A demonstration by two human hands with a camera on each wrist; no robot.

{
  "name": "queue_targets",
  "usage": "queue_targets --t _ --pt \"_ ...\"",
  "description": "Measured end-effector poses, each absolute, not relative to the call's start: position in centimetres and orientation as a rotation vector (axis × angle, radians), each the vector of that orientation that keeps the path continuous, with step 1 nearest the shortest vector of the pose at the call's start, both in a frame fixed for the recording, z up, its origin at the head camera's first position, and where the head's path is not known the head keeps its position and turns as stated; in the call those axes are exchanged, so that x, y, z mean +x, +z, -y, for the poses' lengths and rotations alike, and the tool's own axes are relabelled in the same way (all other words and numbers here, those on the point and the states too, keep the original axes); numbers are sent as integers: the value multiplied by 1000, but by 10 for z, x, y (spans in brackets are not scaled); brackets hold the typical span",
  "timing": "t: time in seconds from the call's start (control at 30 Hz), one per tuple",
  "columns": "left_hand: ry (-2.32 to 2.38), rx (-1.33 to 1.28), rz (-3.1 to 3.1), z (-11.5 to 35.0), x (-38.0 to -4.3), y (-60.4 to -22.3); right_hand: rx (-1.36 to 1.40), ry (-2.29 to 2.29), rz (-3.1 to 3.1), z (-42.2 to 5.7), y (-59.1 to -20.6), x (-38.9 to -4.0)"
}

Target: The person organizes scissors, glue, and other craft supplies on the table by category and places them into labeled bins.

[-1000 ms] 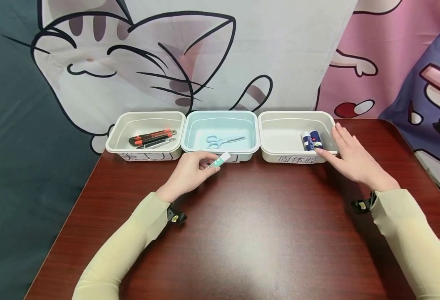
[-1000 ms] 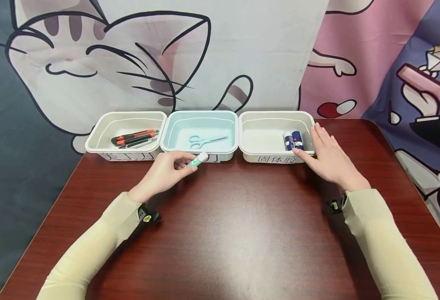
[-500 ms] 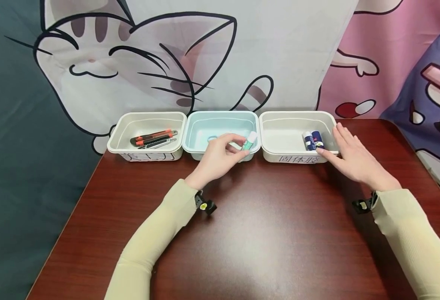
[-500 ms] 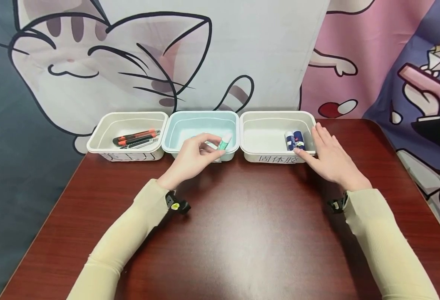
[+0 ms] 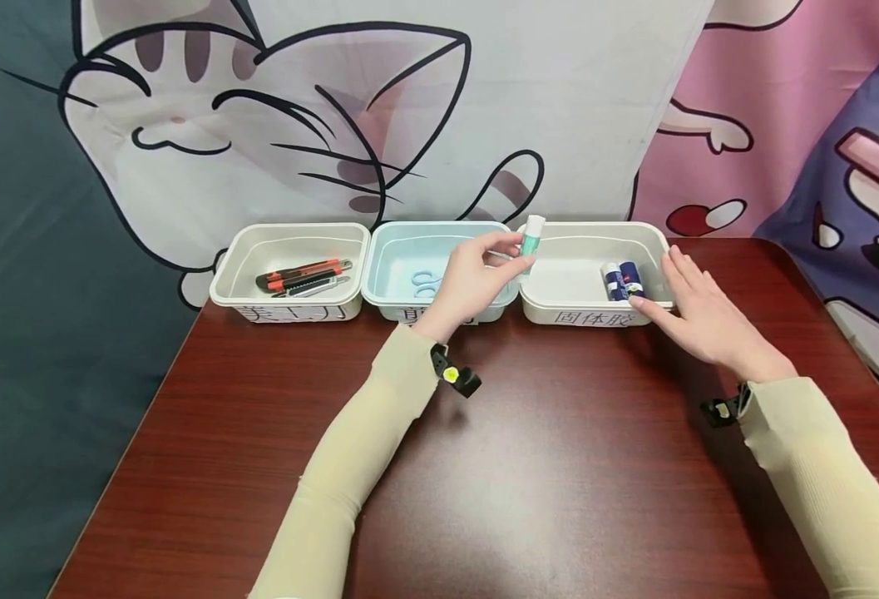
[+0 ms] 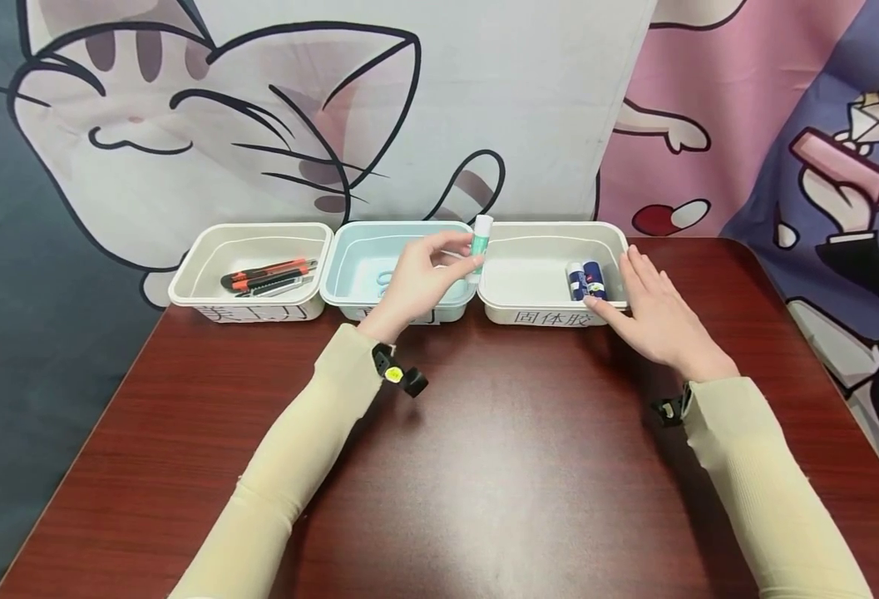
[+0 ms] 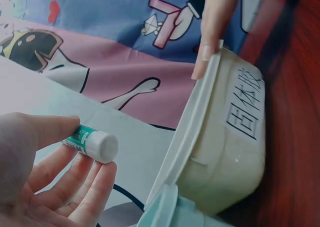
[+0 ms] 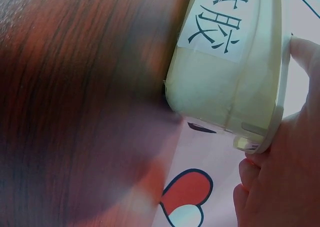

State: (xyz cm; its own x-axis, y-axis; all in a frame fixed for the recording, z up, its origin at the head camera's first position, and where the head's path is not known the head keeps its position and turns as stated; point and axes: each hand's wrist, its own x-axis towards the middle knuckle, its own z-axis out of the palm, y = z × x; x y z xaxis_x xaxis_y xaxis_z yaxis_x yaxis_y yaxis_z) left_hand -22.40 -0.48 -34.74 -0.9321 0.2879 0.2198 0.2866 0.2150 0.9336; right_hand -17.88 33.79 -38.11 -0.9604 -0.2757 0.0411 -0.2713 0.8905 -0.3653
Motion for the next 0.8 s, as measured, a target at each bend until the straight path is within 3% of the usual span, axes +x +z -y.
queue_targets --t 0.8 --pt "1890 315 -2380 -50 -260 -341 -439 -566 -3042 -337 -381 -182"
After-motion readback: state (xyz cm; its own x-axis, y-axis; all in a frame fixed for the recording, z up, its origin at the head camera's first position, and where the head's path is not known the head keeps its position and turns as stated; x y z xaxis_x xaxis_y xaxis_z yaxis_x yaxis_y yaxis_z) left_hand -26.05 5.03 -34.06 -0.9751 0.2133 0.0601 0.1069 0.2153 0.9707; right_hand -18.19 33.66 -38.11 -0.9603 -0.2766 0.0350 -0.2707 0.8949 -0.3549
